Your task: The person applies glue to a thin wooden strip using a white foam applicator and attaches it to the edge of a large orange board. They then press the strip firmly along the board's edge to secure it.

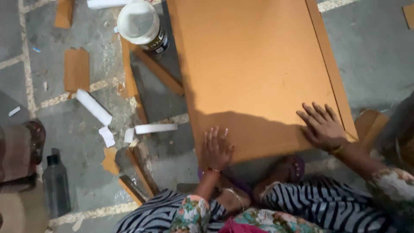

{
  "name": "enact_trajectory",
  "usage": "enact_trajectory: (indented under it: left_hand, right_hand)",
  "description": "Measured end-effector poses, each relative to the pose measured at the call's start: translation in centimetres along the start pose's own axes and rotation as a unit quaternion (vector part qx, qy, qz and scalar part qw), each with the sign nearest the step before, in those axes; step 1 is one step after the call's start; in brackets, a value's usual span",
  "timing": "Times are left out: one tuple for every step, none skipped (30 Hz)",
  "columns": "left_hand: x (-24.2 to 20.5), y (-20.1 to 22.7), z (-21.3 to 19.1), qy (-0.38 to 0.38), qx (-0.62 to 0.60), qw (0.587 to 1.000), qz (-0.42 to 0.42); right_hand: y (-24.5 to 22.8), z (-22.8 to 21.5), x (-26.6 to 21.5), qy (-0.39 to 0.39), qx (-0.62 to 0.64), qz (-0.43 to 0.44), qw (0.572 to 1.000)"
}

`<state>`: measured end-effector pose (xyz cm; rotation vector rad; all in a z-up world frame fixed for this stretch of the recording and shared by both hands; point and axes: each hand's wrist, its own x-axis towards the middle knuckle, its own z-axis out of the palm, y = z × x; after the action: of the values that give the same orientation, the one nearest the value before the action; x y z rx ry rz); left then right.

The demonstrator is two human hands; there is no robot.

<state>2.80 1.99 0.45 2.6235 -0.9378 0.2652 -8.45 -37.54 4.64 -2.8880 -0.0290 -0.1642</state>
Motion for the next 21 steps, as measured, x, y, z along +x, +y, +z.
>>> enact_trajectory:
  left_hand:
    - [0.1, -0.1, -0.1, -0.012, -0.003, 1.000, -0.001]
    - [0.3, -0.1, -0.2, -0.023, -0.006, 1.000, -0.001]
    - [0.4, -0.1, -0.3, -0.047, -0.013, 0.999, -0.011]
    - [0.4, -0.1, -0.5, -0.070, -0.020, 0.997, -0.020]
    - [0.7, 0.0, -0.6, -0.090, -0.026, 0.995, -0.032]
    - [0.9, 0.1, -0.8, -0.077, -0.030, 0.996, -0.029]
    - [1.0, 0.2, -0.9, -0.065, -0.034, 0.997, -0.025]
    - [1.2, 0.3, -1.0, -0.053, -0.038, 0.998, -0.021]
    - [1.4, 0.3, -1.2, -0.063, -0.038, 0.997, -0.027]
    - [1.2, 0.4, -1.5, -0.074, -0.039, 0.996, -0.033]
    - [1.2, 0.5, -1.6, -0.082, -0.040, 0.995, -0.039]
    - [1.2, 0.5, -1.6, -0.075, -0.037, 0.996, -0.030]
    - [1.2, 0.4, -1.5, -0.067, -0.033, 0.997, -0.023]
    - [1.0, 0.3, -1.5, -0.059, -0.029, 0.998, -0.016]
    - [0.9, 0.2, -1.4, -0.055, -0.028, 0.998, -0.015]
    - [0.8, 0.1, -1.3, -0.051, -0.027, 0.998, -0.014]
    - [0.6, 0.0, -1.1, -0.048, -0.026, 0.998, -0.013]
    - [0.6, -0.1, -0.8, -0.046, -0.032, 0.998, -0.011]
    - [0.4, -0.2, -0.7, -0.048, -0.038, 0.998, -0.010]
    - [0.3, -0.4, -0.4, -0.049, -0.044, 0.998, -0.008]
    - [0.1, -0.3, -0.1, -0.038, -0.045, 0.998, -0.010]
  right_hand:
    - [-0.1, 0.2, -0.1, 0.009, -0.002, 0.008, 1.000]
    - [-0.1, 0.3, -0.1, 0.017, -0.004, 0.016, 1.000]
    - [-0.1, 0.4, 0.0, 0.011, -0.004, 0.017, 1.000]
    - [-0.1, 0.3, 0.1, 0.005, -0.003, 0.018, 1.000]
    - [0.0, 0.2, 0.5, -0.001, -0.005, 0.015, 1.000]
    - [0.1, 0.0, 0.7, 0.001, -0.002, 0.015, 1.000]
    - [0.0, -0.1, 0.7, 0.003, 0.002, 0.016, 1.000]
    - [0.0, -0.1, 0.8, 0.006, 0.007, 0.017, 1.000]
    - [0.0, -0.1, 0.8, 0.009, 0.010, 0.017, 1.000]
    - [-0.1, -0.1, 0.7, 0.012, 0.014, 0.017, 1.000]
    - [-0.1, -0.2, 0.5, 0.017, 0.017, 0.015, 1.000]
    - [0.0, -0.2, 0.3, 0.014, 0.009, 0.015, 1.000]
    - [0.1, -0.1, 0.4, 0.011, 0.002, 0.012, 1.000]
    - [0.1, 0.1, 0.3, 0.008, -0.005, 0.009, 1.000]
    - [0.1, 0.2, 0.2, 0.007, -0.012, 0.008, 1.000]
    - [0.0, 0.3, 0.1, 0.005, -0.018, 0.007, 1.000]
    - [0.0, 0.5, 0.0, 0.003, -0.025, 0.006, 1.000]
    - [0.0, 0.7, 0.0, 0.012, -0.027, 0.008, 1.000]
    - [-0.3, 0.8, -0.2, 0.020, -0.027, 0.010, 0.999]
    - [-0.5, 0.9, -0.3, 0.027, -0.028, 0.012, 0.999]
    - [-0.9, 0.9, -0.6, 0.038, -0.022, 0.028, 0.999]
